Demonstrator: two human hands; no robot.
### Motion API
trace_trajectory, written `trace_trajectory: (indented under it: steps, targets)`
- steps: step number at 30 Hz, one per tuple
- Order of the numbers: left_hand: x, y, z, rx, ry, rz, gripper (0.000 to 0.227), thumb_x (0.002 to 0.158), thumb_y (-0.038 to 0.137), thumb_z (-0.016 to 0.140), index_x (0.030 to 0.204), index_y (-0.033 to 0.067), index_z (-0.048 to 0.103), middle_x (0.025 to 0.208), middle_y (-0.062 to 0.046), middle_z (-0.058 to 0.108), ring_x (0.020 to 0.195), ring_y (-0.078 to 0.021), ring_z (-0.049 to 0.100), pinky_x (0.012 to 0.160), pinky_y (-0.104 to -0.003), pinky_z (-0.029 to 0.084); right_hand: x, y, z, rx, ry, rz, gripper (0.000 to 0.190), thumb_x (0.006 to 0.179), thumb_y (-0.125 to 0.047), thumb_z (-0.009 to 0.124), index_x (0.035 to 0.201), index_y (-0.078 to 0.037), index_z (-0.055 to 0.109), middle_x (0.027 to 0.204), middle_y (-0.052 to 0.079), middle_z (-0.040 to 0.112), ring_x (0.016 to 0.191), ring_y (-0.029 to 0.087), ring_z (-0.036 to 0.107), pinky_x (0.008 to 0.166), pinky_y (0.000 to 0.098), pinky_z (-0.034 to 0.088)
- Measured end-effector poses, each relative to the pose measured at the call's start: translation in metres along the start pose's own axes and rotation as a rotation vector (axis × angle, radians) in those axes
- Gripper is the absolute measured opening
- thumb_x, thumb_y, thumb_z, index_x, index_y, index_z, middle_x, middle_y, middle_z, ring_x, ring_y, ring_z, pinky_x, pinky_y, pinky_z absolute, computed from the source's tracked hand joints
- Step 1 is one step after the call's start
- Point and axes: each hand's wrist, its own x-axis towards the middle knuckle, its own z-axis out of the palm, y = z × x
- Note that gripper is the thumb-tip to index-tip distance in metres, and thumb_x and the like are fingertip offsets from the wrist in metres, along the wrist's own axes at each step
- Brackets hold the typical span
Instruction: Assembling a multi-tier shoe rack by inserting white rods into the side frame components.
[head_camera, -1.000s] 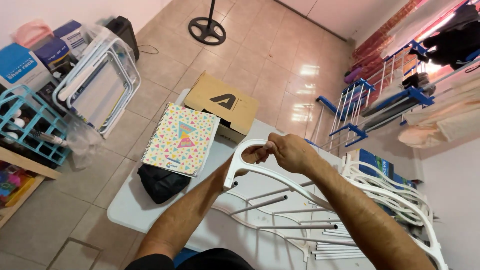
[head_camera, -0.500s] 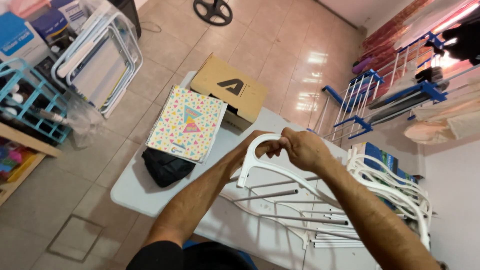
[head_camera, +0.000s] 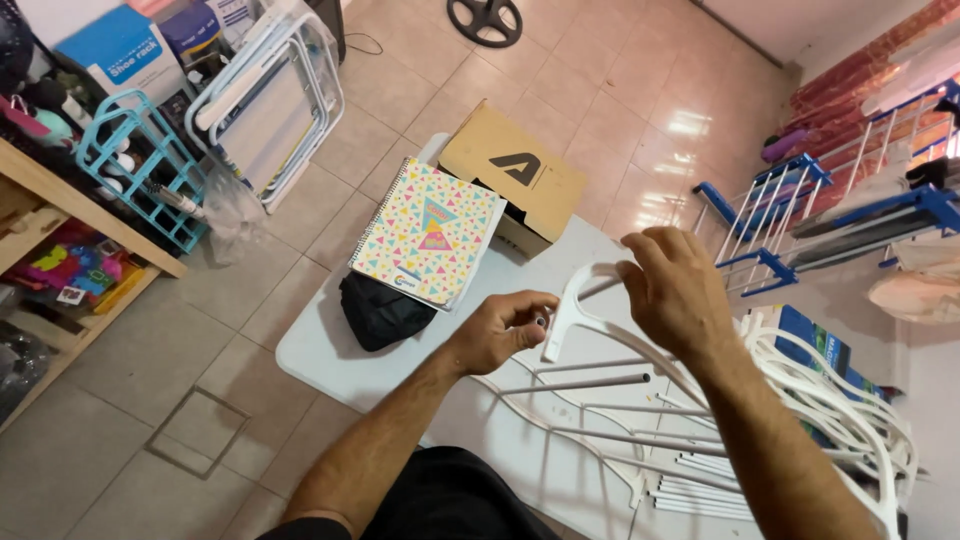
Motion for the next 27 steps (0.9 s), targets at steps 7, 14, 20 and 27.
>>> trace_trajectory:
  steps: [7, 14, 20, 27]
  targets:
    - [0.002, 0.003, 0.008, 0.118, 0.001, 0.050, 0.030, 0.106, 0.029, 0.062, 0.113, 0.0016, 0.072, 0.083, -0.008, 0.062, 0.075, -0.0119, 0.057, 0.068, -0.027, 0.050, -0.009, -0.070, -0.052, 0.205, -0.431, 0.109, 0.049, 0.091, -0.026, 0.051, 0.140, -0.024, 0.051, 0.089, 0.011, 0.068, 0.078, 0.043, 0.069, 0.070, 0.0564, 0.059]
    - [0.005, -0.028, 0.010, 0.097, 0.144, 0.086, 0.025, 0.106, 0.026, 0.061, 0.113, 0.0041, 0.072, 0.071, -0.005, 0.065, 0.063, -0.0102, 0.058, 0.061, -0.025, 0.051, -0.030, -0.073, -0.033, 0.566, -0.401, 0.074, 0.061, 0.089, -0.025, 0.056, 0.148, -0.014, 0.047, 0.083, 0.013, 0.075, 0.074, 0.042, 0.071, 0.067, 0.0548, 0.056]
    - [0.006, -0.029, 0.015, 0.177, 0.161, 0.111, 0.021, 0.106, 0.019, 0.061, 0.118, 0.0060, 0.073, 0.068, -0.007, 0.065, 0.063, -0.0136, 0.059, 0.061, -0.029, 0.053, -0.042, -0.066, 0.000, 0.592, -0.059, 0.053, 0.042, 0.092, -0.016, 0.067, 0.133, -0.012, 0.066, 0.078, 0.005, 0.073, 0.066, 0.027, 0.070, 0.064, 0.0379, 0.058]
    - [0.005, -0.020, 0.005, 0.221, 0.167, 0.171, 0.020, 0.108, 0.021, 0.057, 0.106, 0.0073, 0.071, 0.066, -0.006, 0.064, 0.063, -0.0161, 0.060, 0.063, -0.031, 0.053, -0.027, -0.063, 0.007, 0.621, 0.055, -0.005, 0.035, 0.093, -0.010, 0.069, 0.127, -0.010, 0.071, 0.077, 0.007, 0.069, 0.066, 0.027, 0.067, 0.064, 0.0379, 0.056]
